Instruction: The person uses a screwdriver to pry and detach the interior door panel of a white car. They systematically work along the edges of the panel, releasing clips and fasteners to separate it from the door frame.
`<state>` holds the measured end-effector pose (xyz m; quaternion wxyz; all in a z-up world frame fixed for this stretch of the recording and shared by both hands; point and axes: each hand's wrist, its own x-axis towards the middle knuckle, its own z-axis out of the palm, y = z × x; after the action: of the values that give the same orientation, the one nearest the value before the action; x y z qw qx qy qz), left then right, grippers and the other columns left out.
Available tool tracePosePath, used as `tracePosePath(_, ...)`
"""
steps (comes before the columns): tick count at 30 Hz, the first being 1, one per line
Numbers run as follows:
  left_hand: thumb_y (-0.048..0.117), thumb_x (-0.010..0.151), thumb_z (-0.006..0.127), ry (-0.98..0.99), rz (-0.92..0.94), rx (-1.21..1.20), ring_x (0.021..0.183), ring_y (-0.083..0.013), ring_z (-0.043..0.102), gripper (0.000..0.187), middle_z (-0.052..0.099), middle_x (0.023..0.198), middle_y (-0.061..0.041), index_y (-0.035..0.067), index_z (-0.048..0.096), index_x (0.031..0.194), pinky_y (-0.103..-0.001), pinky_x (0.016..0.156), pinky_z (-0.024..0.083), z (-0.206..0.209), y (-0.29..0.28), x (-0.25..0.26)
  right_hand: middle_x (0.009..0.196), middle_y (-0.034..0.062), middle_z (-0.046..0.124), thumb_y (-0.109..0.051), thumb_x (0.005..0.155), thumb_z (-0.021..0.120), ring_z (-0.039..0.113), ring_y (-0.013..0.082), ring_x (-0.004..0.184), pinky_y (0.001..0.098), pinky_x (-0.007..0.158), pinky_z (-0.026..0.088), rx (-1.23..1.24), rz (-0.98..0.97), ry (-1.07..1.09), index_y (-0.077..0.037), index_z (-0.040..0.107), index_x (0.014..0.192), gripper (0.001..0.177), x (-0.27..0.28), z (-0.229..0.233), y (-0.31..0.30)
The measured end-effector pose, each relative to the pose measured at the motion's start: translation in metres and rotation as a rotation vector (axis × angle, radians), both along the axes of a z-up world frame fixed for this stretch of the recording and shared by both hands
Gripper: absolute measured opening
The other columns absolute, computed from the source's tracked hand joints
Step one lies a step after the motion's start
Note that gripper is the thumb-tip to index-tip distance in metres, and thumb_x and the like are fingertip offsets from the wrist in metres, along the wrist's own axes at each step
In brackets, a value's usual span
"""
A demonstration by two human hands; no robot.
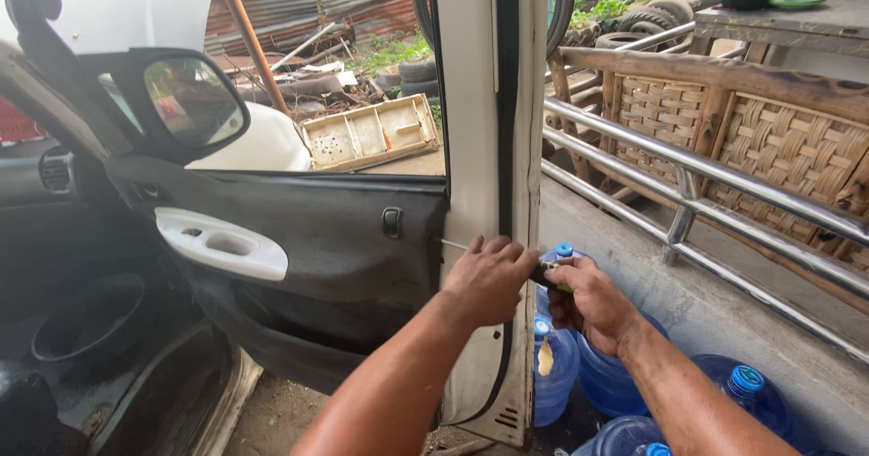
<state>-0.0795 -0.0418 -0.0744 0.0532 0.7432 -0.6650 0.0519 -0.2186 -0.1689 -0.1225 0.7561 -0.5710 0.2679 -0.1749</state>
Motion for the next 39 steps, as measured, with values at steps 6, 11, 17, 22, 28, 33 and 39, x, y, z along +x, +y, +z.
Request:
tracePosePath(6,0.019,0.092,0.065,0.129,-0.003,-0.099,0.125,-0.0339,0.057,0.015,0.07,0.117,-0.009,0.01,0.068,0.104,-0.055,0.112,0.037,-0.005,-0.019,0.016,0.091,0.0085,0.069,-0.023,0.091,0.07,0.067,0.0149,0.073,0.0322,0.065,0.059,-0.512,-0.043,0.046,-0.003,0.063,0.121,0.036,-0.007,0.004,-0.001)
tracePosePath(11,0.019,0.092,0.066,0.145,0.034,-0.061,0.125,-0.0325,0.058,0.015,0.069,0.113,-0.011,0.009,0.068,0.103,-0.057,0.115,0.034,0.003,-0.02,0.02,0.073,0.009,0.072,-0.03,0.09,0.069,0.071,0.016,0.06,0.0306,0.055,0.058,-0.735,-0.245,0.079,-0.004,0.068,0.115,0.035,-0.01,0.017,0.015)
tracePosePath(17,0.013,0.089,0.066,0.086,0.021,-0.225,0.124,-0.0333,0.058,0.022,0.068,0.113,-0.012,0.01,0.065,0.11,-0.054,0.113,0.038,-0.004,-0.008,0.011,0.072,0.0145,0.067,-0.043,0.104,0.059,0.063,0.021,0.053,0.0371,0.05,0.052,-0.43,-0.265,0.215,0.003,0.073,0.106,0.048,-0.003,0.035,0.027)
tracePosePath(22,0.011,0.09,0.064,0.093,0.092,-0.103,0.13,-0.0306,0.054,0.021,0.068,0.121,-0.009,0.012,0.066,0.111,-0.054,0.116,0.035,0.002,-0.01,0.008,0.079,0.0066,0.073,-0.034,0.088,0.069,0.072,0.013,0.063,0.0297,0.059,0.059,-0.882,-0.253,0.087,-0.006,0.065,0.119,0.043,-0.014,0.029,0.036)
tracePosePath(28,0.003,0.084,0.062,-0.017,0.11,-0.172,0.133,-0.0328,0.05,0.037,0.065,0.127,-0.013,0.008,0.062,0.121,-0.056,0.115,0.034,-0.006,-0.001,-0.005,0.08,0.0112,0.076,-0.035,0.099,0.06,0.073,0.0164,0.063,0.0317,0.059,0.06,-0.592,-0.222,0.091,-0.003,0.069,0.115,0.036,-0.013,0.012,0.031)
tracePosePath(33,0.005,0.09,0.06,-0.01,0.119,-0.203,0.131,-0.0349,0.053,0.033,0.066,0.126,-0.013,0.009,0.063,0.123,-0.056,0.114,0.038,-0.01,0.0,-0.01,0.083,0.0166,0.068,-0.041,0.107,0.055,0.065,0.0219,0.058,0.038,0.052,0.056,-0.195,-0.234,0.1,0.005,0.069,0.117,0.049,-0.005,0.011,0.03)
tracePosePath(39,0.008,0.089,0.06,0.051,0.13,-0.165,0.129,-0.0336,0.055,0.028,0.067,0.124,-0.011,0.011,0.065,0.116,-0.056,0.112,0.04,-0.004,-0.002,-0.005,0.092,0.0101,0.073,-0.029,0.096,0.067,0.073,0.0156,0.066,0.029,0.057,0.059,-1.197,-0.322,-0.19,-0.002,0.066,0.122,0.038,-0.021,0.013,0.041)
